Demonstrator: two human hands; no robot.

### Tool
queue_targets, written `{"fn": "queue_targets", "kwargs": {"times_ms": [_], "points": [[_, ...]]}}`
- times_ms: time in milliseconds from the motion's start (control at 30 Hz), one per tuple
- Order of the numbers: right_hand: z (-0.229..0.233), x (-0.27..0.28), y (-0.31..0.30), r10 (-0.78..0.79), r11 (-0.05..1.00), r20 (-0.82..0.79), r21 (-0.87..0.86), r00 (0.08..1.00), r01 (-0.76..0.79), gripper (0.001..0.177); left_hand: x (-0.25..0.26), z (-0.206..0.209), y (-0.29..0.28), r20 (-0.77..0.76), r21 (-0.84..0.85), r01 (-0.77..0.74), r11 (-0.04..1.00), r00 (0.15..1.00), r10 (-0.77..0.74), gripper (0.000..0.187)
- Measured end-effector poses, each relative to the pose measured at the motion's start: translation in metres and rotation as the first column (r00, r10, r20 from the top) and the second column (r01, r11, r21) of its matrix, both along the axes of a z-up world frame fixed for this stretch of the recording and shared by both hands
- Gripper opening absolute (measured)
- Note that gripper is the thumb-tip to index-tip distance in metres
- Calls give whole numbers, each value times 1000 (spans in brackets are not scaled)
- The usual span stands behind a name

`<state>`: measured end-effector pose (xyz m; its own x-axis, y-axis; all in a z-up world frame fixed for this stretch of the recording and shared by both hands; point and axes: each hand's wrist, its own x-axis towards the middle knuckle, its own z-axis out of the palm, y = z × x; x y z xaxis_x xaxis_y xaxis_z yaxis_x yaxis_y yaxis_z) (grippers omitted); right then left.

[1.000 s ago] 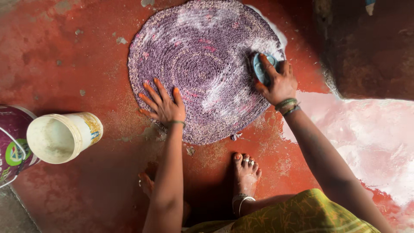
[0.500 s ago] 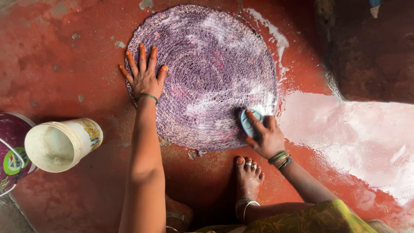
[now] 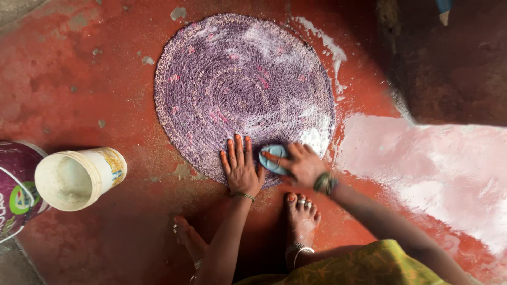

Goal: The person washes a mat on the floor, holding it in place with one hand while scrubbing soapy lather across its surface with a scrubber.

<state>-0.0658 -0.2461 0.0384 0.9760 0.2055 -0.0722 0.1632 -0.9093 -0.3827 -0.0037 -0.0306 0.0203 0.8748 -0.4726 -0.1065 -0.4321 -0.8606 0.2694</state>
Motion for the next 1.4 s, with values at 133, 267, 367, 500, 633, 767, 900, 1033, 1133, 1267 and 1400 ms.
{"fn": "queue_targets", "kwargs": {"times_ms": [133,267,367,500,633,767,900,1033,1133,1267,1400], "points": [[-34,75,-85,-443,896,-463,-250,768,366,74,-4,-6,-1,-14,177,5,984,1000,-2,77],[-7,117,-142,-327,759,5,-594,945,266,85,-1,-7,-3,-36,154,-2,988,999,8,78],[-15,101,-112,-495,812,-56,-384,867,439,94,1,0,-6,-30,137,-7,991,999,11,78],[-38,35,12,-10,999,32,-49,999,12,73,2,9,-2,-184,508,136,851,982,-47,88],[-46,68,-24,-15,999,25,-32,1000,16,87,2,2,-3,-45,206,10,978,999,-1,77],[-22,139,-105,-325,888,-128,-380,937,257,84,-5,-9,2,92,184,-7,983,996,-11,77],[7,144,-91,-404,829,-27,-434,915,353,85,-3,-9,-1,-25,117,-36,992,999,39,87],[7,74,20,-10,994,-90,-113,996,0,85,-6,-11,1,-6,42,-85,996,996,85,94],[-4,79,12,142,989,68,-60,987,-139,86,-4,-9,2,161,-147,-67,987,983,91,99],[-6,147,-57,-178,960,-140,-240,974,141,78,-4,-11,-2,8,131,-74,989,997,74,92],[4,162,-66,-335,902,-15,-293,942,316,76,-3,-11,-1,10,153,-72,986,997,71,92]]}}
